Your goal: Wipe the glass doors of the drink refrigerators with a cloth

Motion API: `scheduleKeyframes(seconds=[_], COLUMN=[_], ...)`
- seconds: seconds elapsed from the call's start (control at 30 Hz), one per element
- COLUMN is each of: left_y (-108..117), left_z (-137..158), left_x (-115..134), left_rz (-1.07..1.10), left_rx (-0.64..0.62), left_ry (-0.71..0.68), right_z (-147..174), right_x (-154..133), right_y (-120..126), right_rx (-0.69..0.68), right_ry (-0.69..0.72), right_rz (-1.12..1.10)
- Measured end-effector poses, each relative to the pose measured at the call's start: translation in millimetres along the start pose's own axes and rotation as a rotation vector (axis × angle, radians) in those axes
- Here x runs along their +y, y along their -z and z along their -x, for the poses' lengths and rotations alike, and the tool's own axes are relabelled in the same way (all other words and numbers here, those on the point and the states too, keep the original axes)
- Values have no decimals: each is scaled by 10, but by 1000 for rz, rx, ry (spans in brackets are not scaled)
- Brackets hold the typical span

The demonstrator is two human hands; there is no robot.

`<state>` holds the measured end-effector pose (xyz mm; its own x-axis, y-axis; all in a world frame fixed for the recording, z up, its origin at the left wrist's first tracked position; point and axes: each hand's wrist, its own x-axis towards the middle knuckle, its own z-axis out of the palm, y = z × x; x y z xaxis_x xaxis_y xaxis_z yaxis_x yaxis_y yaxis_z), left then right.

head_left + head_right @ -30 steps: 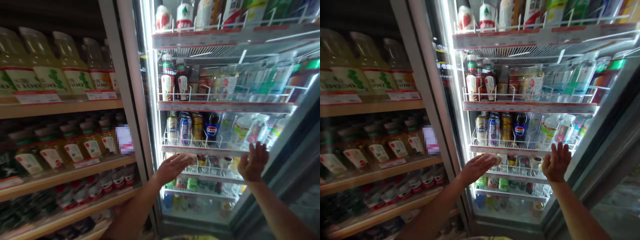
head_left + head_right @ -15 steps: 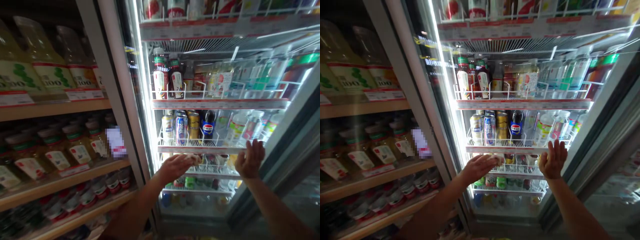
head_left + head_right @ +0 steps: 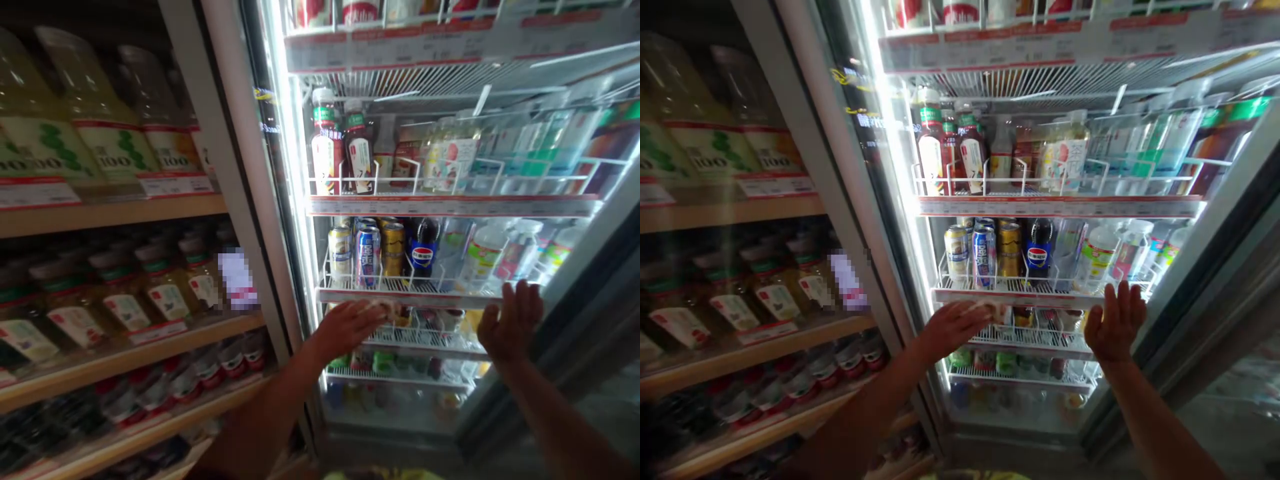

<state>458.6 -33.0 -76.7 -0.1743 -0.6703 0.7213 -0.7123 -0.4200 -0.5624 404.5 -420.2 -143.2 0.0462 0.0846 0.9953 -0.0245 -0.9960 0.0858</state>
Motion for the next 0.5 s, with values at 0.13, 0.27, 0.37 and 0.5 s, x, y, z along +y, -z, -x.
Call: scheduleKeyframes(seconds=[0.13,0.27,0.37,0.5], left_y=[260,253,100,136], left_z=[-205,-253,-125,-155], left_x=[-485,-467,-157,-251], left_rz=[-195,-115,33,-66], left_rx=[195,182,27,61], left_ry=[303,265,35,50], right_z=[21,50,71,77], right_x=[4,11,25,31], right_y=[-9,-29,-45,-47], right_rx=[6,1,-4,-23], right_ry=[-17,-23,-50,-78], right_rz=[7,12,12,-14])
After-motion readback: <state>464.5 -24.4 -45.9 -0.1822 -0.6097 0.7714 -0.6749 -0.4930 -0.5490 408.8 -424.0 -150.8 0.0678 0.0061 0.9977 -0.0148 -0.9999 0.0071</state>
